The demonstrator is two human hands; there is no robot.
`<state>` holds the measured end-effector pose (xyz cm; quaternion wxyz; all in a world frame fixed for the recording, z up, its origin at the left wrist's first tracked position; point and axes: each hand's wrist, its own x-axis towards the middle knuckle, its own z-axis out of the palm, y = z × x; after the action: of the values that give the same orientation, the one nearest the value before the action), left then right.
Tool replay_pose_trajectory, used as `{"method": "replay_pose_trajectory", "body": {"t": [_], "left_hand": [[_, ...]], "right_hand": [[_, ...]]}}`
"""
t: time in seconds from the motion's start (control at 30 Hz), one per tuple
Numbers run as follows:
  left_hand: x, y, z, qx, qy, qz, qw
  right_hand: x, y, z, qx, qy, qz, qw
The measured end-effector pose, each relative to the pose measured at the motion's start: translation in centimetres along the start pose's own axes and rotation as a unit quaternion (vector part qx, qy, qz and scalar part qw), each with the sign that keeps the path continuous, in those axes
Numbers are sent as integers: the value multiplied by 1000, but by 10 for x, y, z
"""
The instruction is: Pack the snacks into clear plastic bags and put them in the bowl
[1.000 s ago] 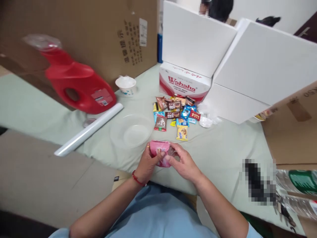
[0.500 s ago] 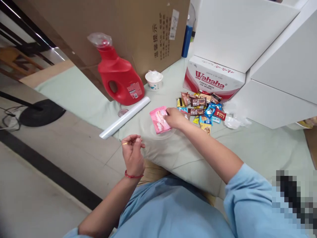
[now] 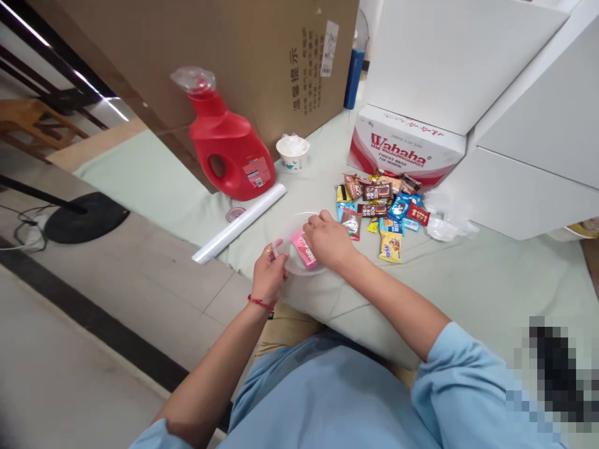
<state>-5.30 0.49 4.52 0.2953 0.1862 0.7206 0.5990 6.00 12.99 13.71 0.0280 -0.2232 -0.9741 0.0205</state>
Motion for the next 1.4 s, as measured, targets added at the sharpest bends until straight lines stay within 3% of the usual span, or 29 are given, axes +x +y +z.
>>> {"method": "replay_pose_trajectory", "body": {"t": [0.13,0.23,0.37,0.47,0.57,0.7,0.83,0.93,1.03,1.1,1.13,1.27,1.4], "left_hand": [[-18,11,0,-32,-35,-48,998],[-31,19,14,-19,-87,-58,994],[-48,24,52,1,-224,-35,974],[-56,19,77,25,-277,62,958],[-56,8,82,120,-245,186,944],[-46,-15,64,247,-174,314,900],[-37,-39,46,335,-140,396,843],[-37,-49,45,381,-118,449,800],[-41,-51,49,396,-96,486,774],[-44,-50,51,388,-85,498,771],[-44,-49,51,382,-81,502,772],[-44,-50,50,378,-76,504,773],[-45,-51,50,378,-80,492,780]], "right_hand": [[-71,13,-5,65,73,-100,990],[-129,22,8,53,94,-72,992],[-195,46,28,56,146,20,988],[-246,77,29,76,204,106,970],[-297,120,24,18,241,217,946],[-337,193,23,-53,223,406,885],[-329,264,30,-52,153,514,843],[-306,293,27,-35,117,547,828],[-281,293,16,-62,166,553,814],[-262,283,7,-85,191,533,820],[-252,278,3,-90,172,523,830],[-212,267,-7,-72,-3,492,868],[-189,269,-12,-65,-53,463,882]]}}
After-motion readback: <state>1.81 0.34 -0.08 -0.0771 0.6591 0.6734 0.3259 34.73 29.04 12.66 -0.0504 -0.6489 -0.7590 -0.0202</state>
